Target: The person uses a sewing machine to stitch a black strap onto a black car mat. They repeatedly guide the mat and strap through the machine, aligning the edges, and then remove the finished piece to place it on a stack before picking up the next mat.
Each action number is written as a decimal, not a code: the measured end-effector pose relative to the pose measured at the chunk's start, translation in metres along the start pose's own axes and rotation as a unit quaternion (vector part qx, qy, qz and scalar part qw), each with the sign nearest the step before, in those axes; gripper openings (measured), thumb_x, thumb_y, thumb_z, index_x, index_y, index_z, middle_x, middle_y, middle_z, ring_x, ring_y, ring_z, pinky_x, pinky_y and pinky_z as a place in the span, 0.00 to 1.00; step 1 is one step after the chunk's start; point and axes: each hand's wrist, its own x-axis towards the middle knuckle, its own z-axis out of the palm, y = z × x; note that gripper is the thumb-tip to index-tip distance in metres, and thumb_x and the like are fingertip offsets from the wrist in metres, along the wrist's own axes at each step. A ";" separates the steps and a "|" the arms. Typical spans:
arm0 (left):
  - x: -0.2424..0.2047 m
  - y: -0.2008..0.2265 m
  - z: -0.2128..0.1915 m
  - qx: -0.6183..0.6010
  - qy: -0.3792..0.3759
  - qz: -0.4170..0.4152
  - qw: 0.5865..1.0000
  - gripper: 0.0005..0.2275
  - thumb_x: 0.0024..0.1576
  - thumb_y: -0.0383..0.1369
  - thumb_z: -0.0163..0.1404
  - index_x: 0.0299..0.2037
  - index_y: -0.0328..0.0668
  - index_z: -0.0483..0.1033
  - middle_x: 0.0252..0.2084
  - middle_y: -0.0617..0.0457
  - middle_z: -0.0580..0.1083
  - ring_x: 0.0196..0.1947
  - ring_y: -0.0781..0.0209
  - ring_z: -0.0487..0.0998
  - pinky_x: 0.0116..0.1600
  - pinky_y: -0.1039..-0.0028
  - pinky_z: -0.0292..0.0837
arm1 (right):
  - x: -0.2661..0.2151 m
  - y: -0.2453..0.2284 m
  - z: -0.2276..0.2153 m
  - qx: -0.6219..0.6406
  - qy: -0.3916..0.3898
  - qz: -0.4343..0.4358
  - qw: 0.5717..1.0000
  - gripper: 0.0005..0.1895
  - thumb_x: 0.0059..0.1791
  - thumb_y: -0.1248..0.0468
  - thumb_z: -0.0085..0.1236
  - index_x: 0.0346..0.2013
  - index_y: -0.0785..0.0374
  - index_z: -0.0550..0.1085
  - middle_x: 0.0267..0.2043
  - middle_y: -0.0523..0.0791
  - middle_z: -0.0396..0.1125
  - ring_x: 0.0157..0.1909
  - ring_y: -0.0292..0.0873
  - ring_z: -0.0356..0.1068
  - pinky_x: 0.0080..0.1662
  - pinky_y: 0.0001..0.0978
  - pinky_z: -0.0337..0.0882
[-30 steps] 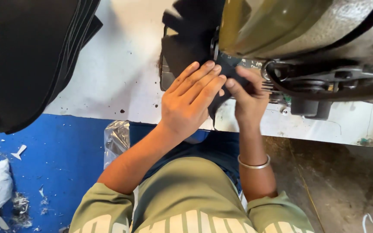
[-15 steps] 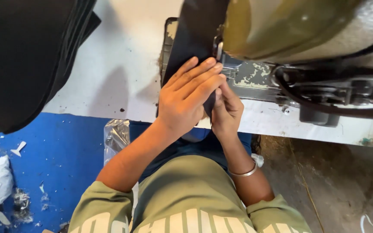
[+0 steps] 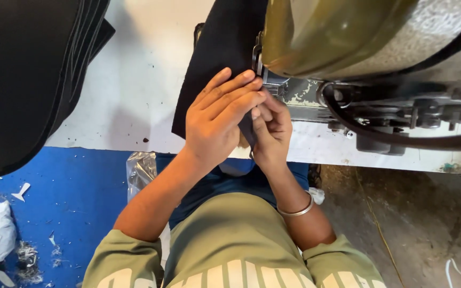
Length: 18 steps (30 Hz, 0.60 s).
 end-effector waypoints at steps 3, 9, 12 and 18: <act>0.001 0.001 0.001 0.003 -0.007 0.000 1.000 0.08 0.60 0.22 0.54 0.48 0.36 0.79 0.53 0.48 0.79 0.62 0.54 0.78 0.72 0.58 0.69 | 0.007 -0.010 0.004 -0.036 0.010 -0.010 0.999 0.19 0.61 0.70 0.52 0.66 0.67 0.65 0.66 0.50 0.67 0.65 0.39 0.69 0.66 0.32 0.70; 0.004 0.003 0.004 -0.002 -0.004 0.003 1.000 0.08 0.59 0.25 0.58 0.47 0.36 0.79 0.53 0.48 0.79 0.61 0.53 0.77 0.71 0.58 0.68 | 0.017 -0.019 0.008 -0.013 0.011 -0.017 1.000 0.15 0.57 0.70 0.56 0.57 0.65 0.64 0.56 0.48 0.70 0.58 0.35 0.71 0.60 0.27 0.71; 0.002 0.003 0.004 0.010 -0.005 -0.002 1.000 0.08 0.60 0.24 0.58 0.48 0.36 0.79 0.53 0.48 0.79 0.62 0.53 0.78 0.71 0.58 0.69 | 0.019 -0.010 0.000 0.026 0.035 -0.001 0.999 0.15 0.57 0.73 0.60 0.51 0.63 0.63 0.39 0.41 0.65 0.36 0.26 0.61 0.39 0.16 0.61; 0.002 0.002 0.012 0.020 0.001 0.006 1.000 0.06 0.61 0.24 0.58 0.47 0.36 0.78 0.53 0.48 0.79 0.62 0.53 0.78 0.71 0.58 0.70 | 0.037 -0.023 0.013 0.050 0.025 -0.052 0.997 0.16 0.56 0.75 0.59 0.43 0.59 0.59 0.37 0.37 0.58 0.39 0.27 0.59 0.45 0.18 0.62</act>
